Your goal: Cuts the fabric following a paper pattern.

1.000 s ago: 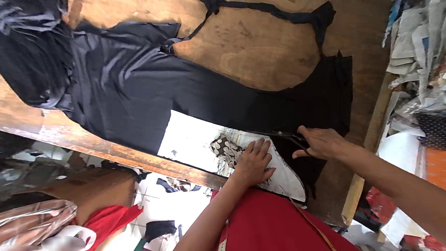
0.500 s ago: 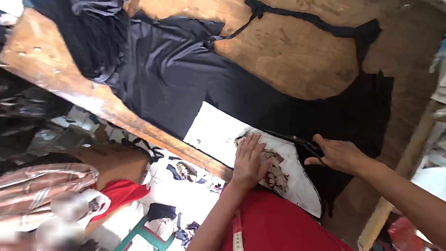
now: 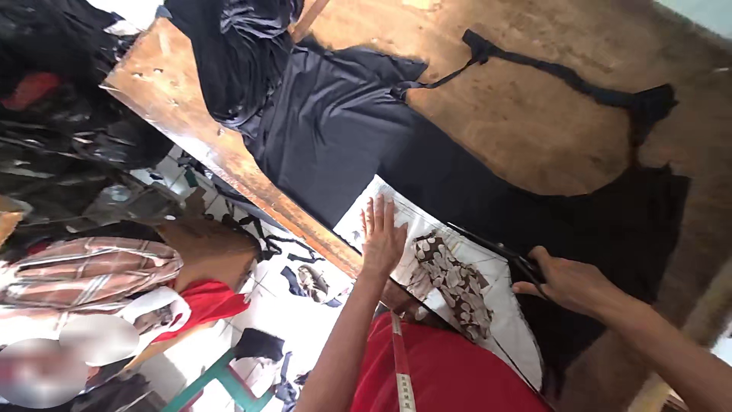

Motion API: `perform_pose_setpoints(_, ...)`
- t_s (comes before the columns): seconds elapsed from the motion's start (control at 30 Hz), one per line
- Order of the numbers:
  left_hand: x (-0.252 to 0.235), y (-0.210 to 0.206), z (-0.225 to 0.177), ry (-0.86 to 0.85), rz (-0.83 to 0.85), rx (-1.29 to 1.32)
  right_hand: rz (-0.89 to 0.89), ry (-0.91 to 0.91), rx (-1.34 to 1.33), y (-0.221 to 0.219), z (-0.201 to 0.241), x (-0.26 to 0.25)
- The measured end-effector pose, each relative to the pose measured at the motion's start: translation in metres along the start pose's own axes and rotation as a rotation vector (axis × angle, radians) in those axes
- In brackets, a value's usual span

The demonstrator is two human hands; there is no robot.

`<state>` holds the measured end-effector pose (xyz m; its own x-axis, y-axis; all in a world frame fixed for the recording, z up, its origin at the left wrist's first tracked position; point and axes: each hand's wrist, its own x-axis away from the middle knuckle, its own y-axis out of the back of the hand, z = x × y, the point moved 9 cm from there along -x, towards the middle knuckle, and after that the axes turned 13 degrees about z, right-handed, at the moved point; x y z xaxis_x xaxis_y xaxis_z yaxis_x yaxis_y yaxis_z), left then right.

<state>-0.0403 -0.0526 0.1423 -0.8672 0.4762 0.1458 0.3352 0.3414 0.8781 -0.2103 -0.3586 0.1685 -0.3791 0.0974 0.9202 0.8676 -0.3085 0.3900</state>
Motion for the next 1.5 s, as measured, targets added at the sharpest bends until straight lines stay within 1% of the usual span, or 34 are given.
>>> perform_pose_setpoints(0.07,-0.009,-0.002,0.007,-0.012,0.008,-0.067,0.001,0.003,0.001,0.004,0.006,-0.004)
perform_pose_setpoints(0.13,-0.015,-0.008,0.016,0.016,0.049,-0.11,-0.016,0.005,0.014,0.006,0.01,-0.007)
perform_pose_setpoints(0.2,-0.016,-0.013,0.022,0.031,0.043,-0.145,-0.056,-0.002,0.033,0.006,0.012,-0.008)
perform_pose_setpoints(0.33,-0.016,-0.013,0.024,0.036,0.03,-0.13,-0.12,-0.013,0.05,0.006,0.013,-0.007)
perform_pose_setpoints(0.43,-0.017,-0.012,0.025,0.032,0.002,-0.127,-0.089,-0.021,0.061,0.01,0.018,-0.01)
perform_pose_setpoints(0.57,-0.016,-0.012,0.025,0.027,-0.008,-0.134,-0.025,-0.008,0.045,0.021,0.038,-0.013)
perform_pose_setpoints(0.73,-0.016,-0.011,0.025,0.02,-0.024,-0.119,-0.049,0.032,0.009,0.022,0.042,-0.021)
perform_pose_setpoints(0.9,-0.017,-0.012,0.025,0.041,0.016,-0.126,-0.011,0.016,-0.024,0.02,0.045,-0.018)
perform_pose_setpoints(1.03,-0.016,-0.012,0.026,0.04,0.022,-0.13,0.019,-0.002,0.013,0.033,0.068,-0.015)
perform_pose_setpoints(1.17,-0.017,-0.01,0.025,0.033,0.009,-0.132,-0.029,0.005,0.023,0.043,0.082,-0.021)
perform_pose_setpoints(1.3,-0.016,-0.012,0.025,0.033,0.011,-0.13,-0.079,0.006,0.013,0.038,0.083,-0.026)
perform_pose_setpoints(1.4,-0.018,-0.007,0.023,-0.004,-0.01,-0.117,-0.066,-0.012,-0.005,0.039,0.084,-0.026)
perform_pose_setpoints(1.5,-0.025,0.007,0.023,-0.042,0.048,-0.125,-0.014,-0.015,0.004,0.046,0.09,-0.025)
